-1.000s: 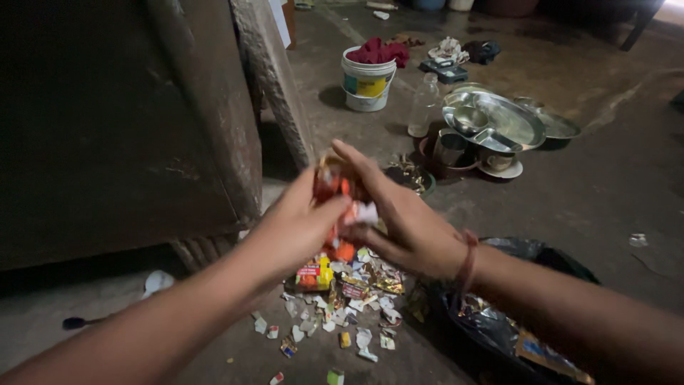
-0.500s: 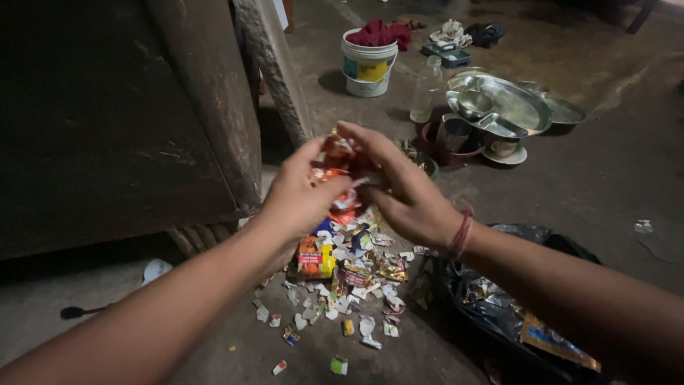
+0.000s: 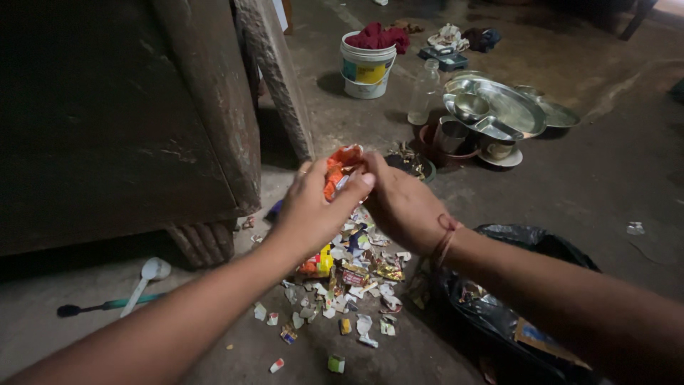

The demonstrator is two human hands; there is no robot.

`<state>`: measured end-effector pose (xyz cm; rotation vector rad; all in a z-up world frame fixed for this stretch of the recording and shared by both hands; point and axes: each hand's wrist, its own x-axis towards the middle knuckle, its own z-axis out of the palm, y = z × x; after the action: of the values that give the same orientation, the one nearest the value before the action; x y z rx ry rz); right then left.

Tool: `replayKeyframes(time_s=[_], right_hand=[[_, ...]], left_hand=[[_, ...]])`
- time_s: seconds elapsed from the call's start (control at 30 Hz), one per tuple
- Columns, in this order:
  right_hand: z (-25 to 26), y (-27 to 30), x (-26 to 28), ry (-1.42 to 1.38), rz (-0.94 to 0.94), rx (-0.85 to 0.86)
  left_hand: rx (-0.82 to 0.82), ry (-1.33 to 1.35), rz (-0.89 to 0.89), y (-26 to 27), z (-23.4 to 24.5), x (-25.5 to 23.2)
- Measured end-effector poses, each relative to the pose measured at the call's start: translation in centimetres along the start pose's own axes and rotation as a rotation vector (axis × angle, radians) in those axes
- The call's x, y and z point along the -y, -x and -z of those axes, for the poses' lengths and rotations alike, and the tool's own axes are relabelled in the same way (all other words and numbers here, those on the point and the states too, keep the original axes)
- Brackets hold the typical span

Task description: The person sits on the floor and sorts through a pile of small wrappers and debris, picking up items one by one and placing them into a black plastic bag. The hands repeatedly gather, fold, and deposit the waste into the bag.

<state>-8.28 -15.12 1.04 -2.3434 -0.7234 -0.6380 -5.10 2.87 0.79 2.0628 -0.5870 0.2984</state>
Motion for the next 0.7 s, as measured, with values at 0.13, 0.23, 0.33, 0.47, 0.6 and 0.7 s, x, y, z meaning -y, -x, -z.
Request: replayKeyframes(time_s=[0.13,0.23,0.33,0.47,0.6,0.7], right_hand=[[0.8,1.1,-2.0,0.194,0.063,0.077],[0.9,1.7,-2.9,0.314,-0.045,0.364],[1.6,2.9,-3.4,0.102,0.285,0.356],[2.1,4.8,-3.7,0.134,0.265,0.352],[1.2,5.8,-4.8,0.141,0.227,0.344],[0.5,5.9,-6.2,0.229,0.321,0.333]], left_hand=[[0.166,0.097,0.019,0.0,-1.2,1.7],[0.292,0.045,0.065,0.8,-1.9,2.6],[0.327,0.041,0.036,2.9,-2.6,3.0],[0.426,0.058,0.209,4.5,-3.0,3.6],[0.465,0.103,0.235,3.7,-3.5,4.4],[0.440,0.211,0.330,3.1,-4.0,4.4]])
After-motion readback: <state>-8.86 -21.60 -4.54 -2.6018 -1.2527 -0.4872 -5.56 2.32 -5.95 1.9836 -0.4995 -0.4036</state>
